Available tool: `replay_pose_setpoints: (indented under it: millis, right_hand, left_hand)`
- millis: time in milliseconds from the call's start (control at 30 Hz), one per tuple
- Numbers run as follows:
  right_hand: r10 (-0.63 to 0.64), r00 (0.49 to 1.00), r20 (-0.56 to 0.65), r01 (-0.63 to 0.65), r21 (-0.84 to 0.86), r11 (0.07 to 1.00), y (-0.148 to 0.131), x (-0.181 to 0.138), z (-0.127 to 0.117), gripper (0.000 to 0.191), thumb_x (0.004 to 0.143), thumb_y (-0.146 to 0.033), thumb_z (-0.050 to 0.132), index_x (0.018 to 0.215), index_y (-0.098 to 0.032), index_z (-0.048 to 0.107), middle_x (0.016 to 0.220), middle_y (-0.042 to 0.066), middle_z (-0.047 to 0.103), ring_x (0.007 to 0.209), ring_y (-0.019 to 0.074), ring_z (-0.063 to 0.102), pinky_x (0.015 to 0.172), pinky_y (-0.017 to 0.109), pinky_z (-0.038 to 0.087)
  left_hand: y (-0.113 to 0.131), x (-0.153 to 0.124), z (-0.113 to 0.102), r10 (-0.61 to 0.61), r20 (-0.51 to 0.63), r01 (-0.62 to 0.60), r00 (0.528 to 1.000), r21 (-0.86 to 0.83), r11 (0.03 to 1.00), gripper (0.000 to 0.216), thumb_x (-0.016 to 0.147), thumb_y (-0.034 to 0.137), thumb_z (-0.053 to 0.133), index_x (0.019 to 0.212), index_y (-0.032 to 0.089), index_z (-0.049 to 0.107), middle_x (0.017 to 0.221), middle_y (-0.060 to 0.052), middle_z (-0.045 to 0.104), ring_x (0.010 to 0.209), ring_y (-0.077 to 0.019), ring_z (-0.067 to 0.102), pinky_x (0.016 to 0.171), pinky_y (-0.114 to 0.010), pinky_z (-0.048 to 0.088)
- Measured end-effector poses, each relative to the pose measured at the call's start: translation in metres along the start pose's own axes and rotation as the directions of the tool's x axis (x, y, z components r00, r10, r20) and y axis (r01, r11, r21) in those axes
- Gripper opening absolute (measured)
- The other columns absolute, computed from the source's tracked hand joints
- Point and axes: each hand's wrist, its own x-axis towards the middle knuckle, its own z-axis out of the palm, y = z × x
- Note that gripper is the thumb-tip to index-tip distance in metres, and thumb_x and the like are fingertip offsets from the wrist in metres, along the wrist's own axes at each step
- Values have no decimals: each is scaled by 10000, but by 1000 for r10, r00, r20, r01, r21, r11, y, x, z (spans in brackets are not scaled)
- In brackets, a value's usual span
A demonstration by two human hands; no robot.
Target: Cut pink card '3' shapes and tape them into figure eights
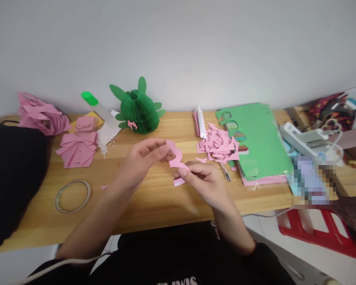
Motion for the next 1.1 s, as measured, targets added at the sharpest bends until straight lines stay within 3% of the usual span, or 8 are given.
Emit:
replay_pose_setpoints:
  millis: [100,200,433,633,767,867,967,1100]
  right_hand:
    - [40,998,-41,-38,56,998,5,2,0,193,870,-316,673,732,-226,773,749,25,782,705,154,712,673,286,557]
    - [62,997,-42,-59,63,996,11,4,1,203,842,-368,700,730,-214,770,744,33,777,698,164,698,662,295,546]
    - [54,998,-22,-54,-24,998,17,5,1,292,850,-434,688,705,-191,758,702,46,746,669,165,661,660,292,518]
    - [23,1000,19,-25,123,992,16,4,-6,446,892,-601,573,785,-209,758,716,36,709,659,158,610,653,299,506]
    - [51,995,84,-66,196,978,10,5,-4,268,857,-501,680,874,-241,745,785,20,736,729,164,661,703,300,536]
    - [27,997,79,-44,227,973,8,5,-2,149,852,-394,717,859,-245,728,831,7,723,795,152,667,753,291,531]
    - [-2,999,42,-5,187,982,11,5,-2,103,819,-329,754,821,-232,718,807,-4,667,742,130,607,691,267,493]
    - [-49,999,0,48,155,987,13,5,-3,113,777,-314,790,802,-230,717,733,-20,597,691,123,547,619,249,450]
  left_hand:
    - [-5,-2,5,-27,63,22,998,77,997,245,808,401,729,705,179,709,658,-14,698,612,-129,632,580,-238,511]
    - [-9,-3,8,-54,53,49,997,98,994,196,815,327,712,688,177,707,645,-2,687,605,-120,612,595,-232,497]
    - [-17,2,5,-138,8,137,990,47,989,293,791,382,720,610,158,663,595,7,622,591,-109,545,583,-228,434]
    - [-12,2,5,-243,164,264,956,-115,958,351,768,470,734,655,148,655,635,-5,641,624,-117,573,639,-250,469]
    - [-13,1,6,-245,204,278,948,-155,948,341,768,472,729,683,149,659,630,7,614,622,-114,563,642,-255,467]
    - [-8,-1,9,-258,151,278,954,-125,952,289,759,432,731,826,154,691,725,-7,669,694,-130,595,697,-270,487]
    - [2,-3,12,-272,96,278,958,-59,959,301,696,377,759,882,153,684,824,-24,694,801,-159,620,763,-293,501]
    - [13,-6,15,-275,142,278,951,-1,961,269,684,341,741,862,147,683,794,-10,663,765,-142,588,712,-271,484]
